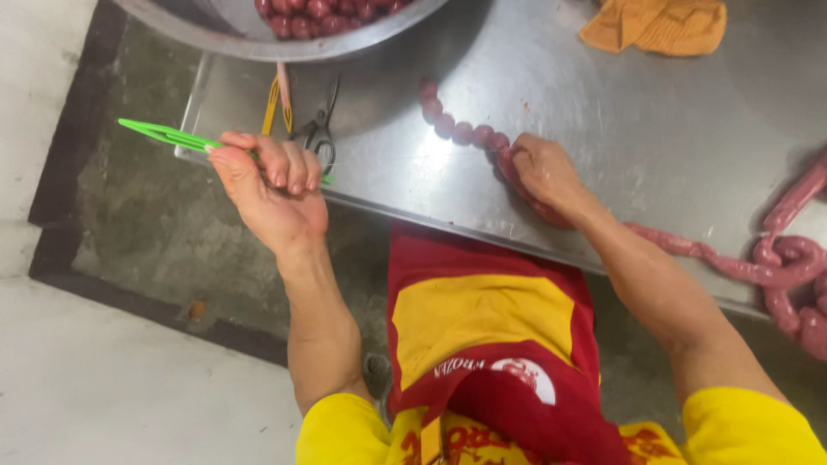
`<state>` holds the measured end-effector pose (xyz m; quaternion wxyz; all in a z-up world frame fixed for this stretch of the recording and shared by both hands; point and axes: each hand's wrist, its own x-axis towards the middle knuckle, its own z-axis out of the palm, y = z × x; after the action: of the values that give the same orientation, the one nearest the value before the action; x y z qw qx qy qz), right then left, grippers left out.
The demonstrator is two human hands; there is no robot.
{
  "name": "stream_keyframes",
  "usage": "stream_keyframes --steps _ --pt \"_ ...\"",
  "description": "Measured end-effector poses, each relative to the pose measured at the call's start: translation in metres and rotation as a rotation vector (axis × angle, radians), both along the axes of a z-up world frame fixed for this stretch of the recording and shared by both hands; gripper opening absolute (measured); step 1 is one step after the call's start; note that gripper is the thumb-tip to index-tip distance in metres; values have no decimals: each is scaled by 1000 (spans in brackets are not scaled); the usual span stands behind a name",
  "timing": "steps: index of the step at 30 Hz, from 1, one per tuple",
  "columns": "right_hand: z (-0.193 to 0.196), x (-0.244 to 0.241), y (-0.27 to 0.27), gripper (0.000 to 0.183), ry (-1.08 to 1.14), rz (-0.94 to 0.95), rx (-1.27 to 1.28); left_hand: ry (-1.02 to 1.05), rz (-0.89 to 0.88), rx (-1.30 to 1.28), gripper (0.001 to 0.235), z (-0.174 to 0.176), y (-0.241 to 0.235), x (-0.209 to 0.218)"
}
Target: The person ties a long casing filled with meat into individual sausage links using a piece of green string and a needle, repeating the process down the length of the casing.
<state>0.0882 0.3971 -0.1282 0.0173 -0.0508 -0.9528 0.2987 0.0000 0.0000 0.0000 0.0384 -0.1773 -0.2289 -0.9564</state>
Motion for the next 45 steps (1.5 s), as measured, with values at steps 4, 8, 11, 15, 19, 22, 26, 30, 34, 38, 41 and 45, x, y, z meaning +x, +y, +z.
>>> stream_keyframes --steps 4,8,11,15,19,22,26,30,34,38,41,45 --pt "27 7 -12 9 -309 -335 -1300 -249 -28 -588 36 -46 -13 44" --pt "33 18 -24 19 -339 -636 -1617 -617 -411 -1179 28 -86 27 110" --pt "49 27 -27 22 -218 -457 -972 -594 -822 -1161 24 -86 84 162" --pt "82 26 -16 25 -112 12 311 344 167 -1365 16 -73 125 135" --pt "117 8 -12 25 -144 105 256 375 372 -1798 15 -66 162 107" --pt "121 0 -21 26 -472 74 8 573 304 -1817 14 -78 194 110" --pt "99 -21 -31 25 -220 326 -194 627 149 -1278 27 -96 185 129" --pt "70 -8 -64 26 -528 66 -613 -274 -10 -945 19 -131 150 100" --pt "55 8 -96 25 -403 126 -440 -633 57 -615 24 -156 111 57" --pt "52 14 -98 28 -338 93 -418 -564 -13 -483 20 -116 69 56" --pt "64 14 -92 28 -316 82 -323 -505 -240 -19 32 -57 1 68" --pt "77 14 -97 28 -306 172 -245 -255 127 42 36 -4 -55 94"
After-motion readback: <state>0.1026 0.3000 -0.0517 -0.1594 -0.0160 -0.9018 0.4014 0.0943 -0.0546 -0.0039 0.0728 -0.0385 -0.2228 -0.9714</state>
